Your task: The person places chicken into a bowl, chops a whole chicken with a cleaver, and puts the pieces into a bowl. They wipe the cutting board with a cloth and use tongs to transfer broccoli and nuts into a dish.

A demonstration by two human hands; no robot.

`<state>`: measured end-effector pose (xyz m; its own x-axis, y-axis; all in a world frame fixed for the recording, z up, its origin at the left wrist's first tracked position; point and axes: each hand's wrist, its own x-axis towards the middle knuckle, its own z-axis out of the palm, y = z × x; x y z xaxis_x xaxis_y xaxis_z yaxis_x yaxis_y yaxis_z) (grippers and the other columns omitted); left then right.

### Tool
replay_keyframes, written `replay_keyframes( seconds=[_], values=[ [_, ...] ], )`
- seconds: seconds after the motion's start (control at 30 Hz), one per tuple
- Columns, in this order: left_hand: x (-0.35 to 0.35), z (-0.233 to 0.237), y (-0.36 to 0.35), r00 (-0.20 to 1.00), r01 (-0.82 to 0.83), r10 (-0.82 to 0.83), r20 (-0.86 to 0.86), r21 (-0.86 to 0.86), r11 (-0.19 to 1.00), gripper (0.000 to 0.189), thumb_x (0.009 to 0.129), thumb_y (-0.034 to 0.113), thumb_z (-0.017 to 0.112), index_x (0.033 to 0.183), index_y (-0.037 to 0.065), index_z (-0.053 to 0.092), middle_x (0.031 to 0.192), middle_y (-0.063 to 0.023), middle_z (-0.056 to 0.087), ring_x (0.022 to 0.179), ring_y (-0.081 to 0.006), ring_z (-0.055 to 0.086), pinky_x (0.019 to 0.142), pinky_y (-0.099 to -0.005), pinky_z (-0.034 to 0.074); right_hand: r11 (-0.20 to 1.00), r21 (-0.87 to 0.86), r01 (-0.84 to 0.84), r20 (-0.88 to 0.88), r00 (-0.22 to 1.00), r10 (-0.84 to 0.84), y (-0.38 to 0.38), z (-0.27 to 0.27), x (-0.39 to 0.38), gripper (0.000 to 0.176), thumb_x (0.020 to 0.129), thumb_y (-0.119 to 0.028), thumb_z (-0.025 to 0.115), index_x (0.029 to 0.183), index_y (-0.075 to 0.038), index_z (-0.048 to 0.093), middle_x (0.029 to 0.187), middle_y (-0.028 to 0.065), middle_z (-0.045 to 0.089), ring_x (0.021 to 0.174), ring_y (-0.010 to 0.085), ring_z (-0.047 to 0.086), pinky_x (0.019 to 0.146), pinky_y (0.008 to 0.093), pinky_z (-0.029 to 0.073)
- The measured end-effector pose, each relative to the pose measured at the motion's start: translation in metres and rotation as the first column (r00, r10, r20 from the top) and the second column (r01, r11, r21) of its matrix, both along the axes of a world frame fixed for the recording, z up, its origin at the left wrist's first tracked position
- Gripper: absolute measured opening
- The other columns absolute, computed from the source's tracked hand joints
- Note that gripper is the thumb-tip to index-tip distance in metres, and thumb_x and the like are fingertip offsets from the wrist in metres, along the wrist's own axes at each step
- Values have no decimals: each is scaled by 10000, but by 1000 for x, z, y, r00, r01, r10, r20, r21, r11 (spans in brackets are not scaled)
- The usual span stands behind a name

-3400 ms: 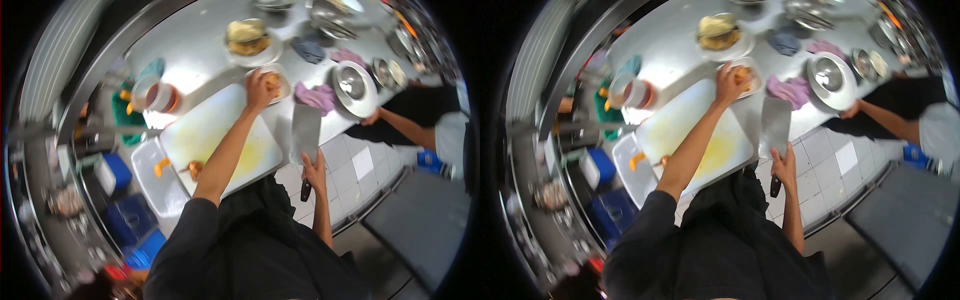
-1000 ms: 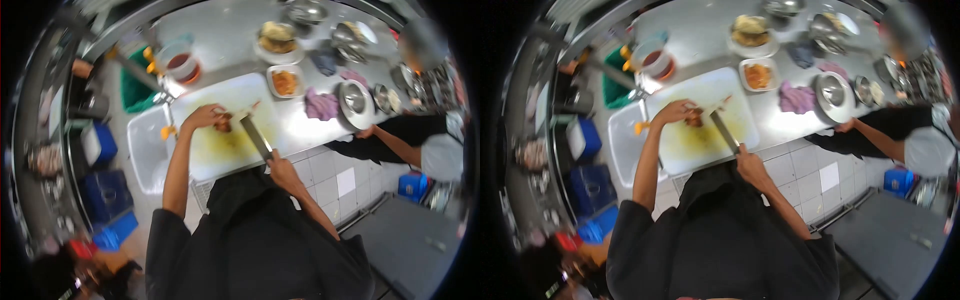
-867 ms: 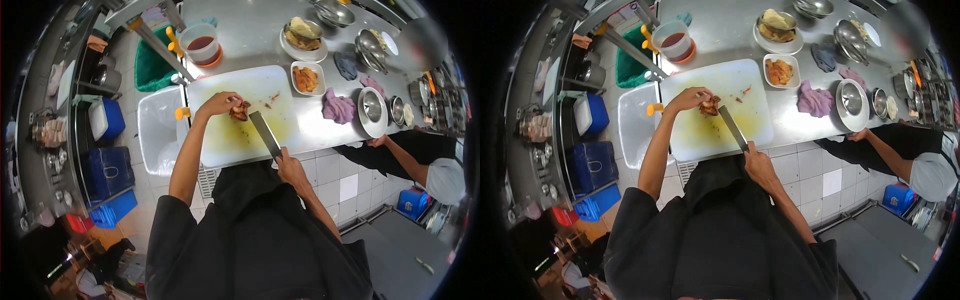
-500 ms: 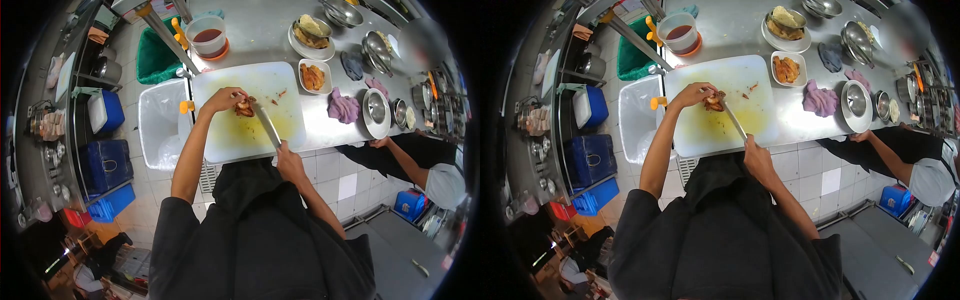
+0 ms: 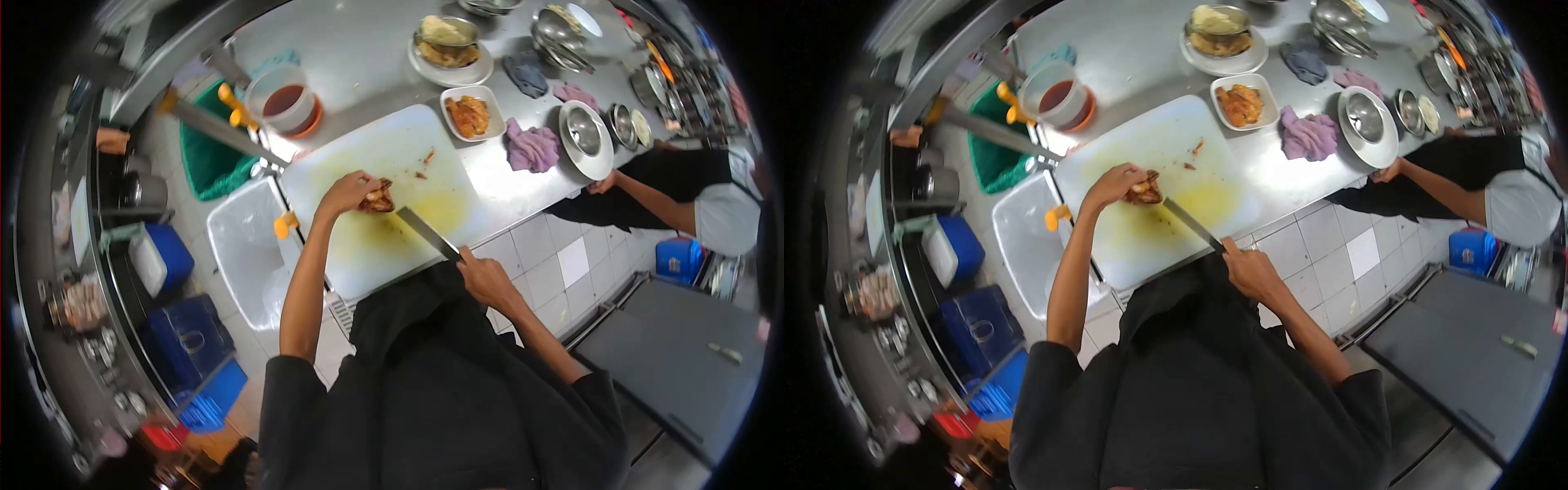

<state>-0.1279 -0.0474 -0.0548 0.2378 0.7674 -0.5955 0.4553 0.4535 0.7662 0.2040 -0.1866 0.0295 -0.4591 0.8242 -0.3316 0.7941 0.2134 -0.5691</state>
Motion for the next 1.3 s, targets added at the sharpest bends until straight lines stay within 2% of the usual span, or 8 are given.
replay_keyframes(
  seconds=[0.27,0.33,0.43,0.73,0.97,1.07,1.2,1.3],
  values=[
    [104,91,92,995,-88,58,86,414,906,403,819,311,750,1120,74,624,923,-111,618,736,-172,644,632,-301,532,984,-113,140,-19,990,-143,-9,2,28,273,956,-179,503,1182,-37,445,627,245,598,628,463,598,581,562,455],
    [155,87,132,989,95,36,-142,804,587,429,762,279,763,1112,79,620,943,-135,617,818,-233,639,651,-366,544,985,-101,140,-68,987,-148,-2,-2,30,288,952,-176,500,1197,-34,445,634,245,604,635,460,604,588,562,457],
    [226,94,170,932,302,80,-352,881,364,443,728,291,792,1093,90,641,969,-138,597,864,-300,639,731,-416,541,991,-84,103,-117,987,-113,14,-12,32,294,919,-127,505,1182,-11,448,641,239,612,613,446,609,564,541,466],
    [289,31,222,604,659,56,-795,538,525,447,799,412,735,1040,39,682,1029,-176,616,961,-359,627,803,-442,540,997,23,74,-245,967,-66,40,-30,61,238,862,-33,488,1088,30,453,565,211,568,541,416,598,506,516,461],
    [252,37,231,722,537,-77,-687,488,688,452,852,486,658,1060,91,730,1002,-188,638,907,-339,660,791,-415,539,996,25,82,-240,968,-74,50,-38,81,253,880,-44,512,1119,10,451,581,217,580,551,425,602,517,525,470],
    [218,77,210,924,181,118,-363,688,702,404,872,408,674,1103,78,704,991,-155,652,893,-294,654,827,-391,514,991,29,130,-267,956,-117,67,-22,73,284,894,-47,506,1168,-11,440,617,224,597,581,431,612,536,535,471],
    [137,133,128,861,-209,508,-24,894,396,278,888,223,712,1147,124,688,1027,-87,617,806,-172,608,757,-294,495,974,154,168,-217,967,-133,103,-32,39,349,884,-43,509,1223,-48,425,788,242,639,657,446,628,573,539,488],
    [63,146,32,663,-118,749,-2,987,108,321,856,48,719,1168,55,643,994,-75,575,840,-155,528,755,-304,445,963,221,154,-73,987,-141,133,-40,15,364,877,-39,501,1232,-51,423,871,234,635,665,445,636,571,532,502]
  ],
)
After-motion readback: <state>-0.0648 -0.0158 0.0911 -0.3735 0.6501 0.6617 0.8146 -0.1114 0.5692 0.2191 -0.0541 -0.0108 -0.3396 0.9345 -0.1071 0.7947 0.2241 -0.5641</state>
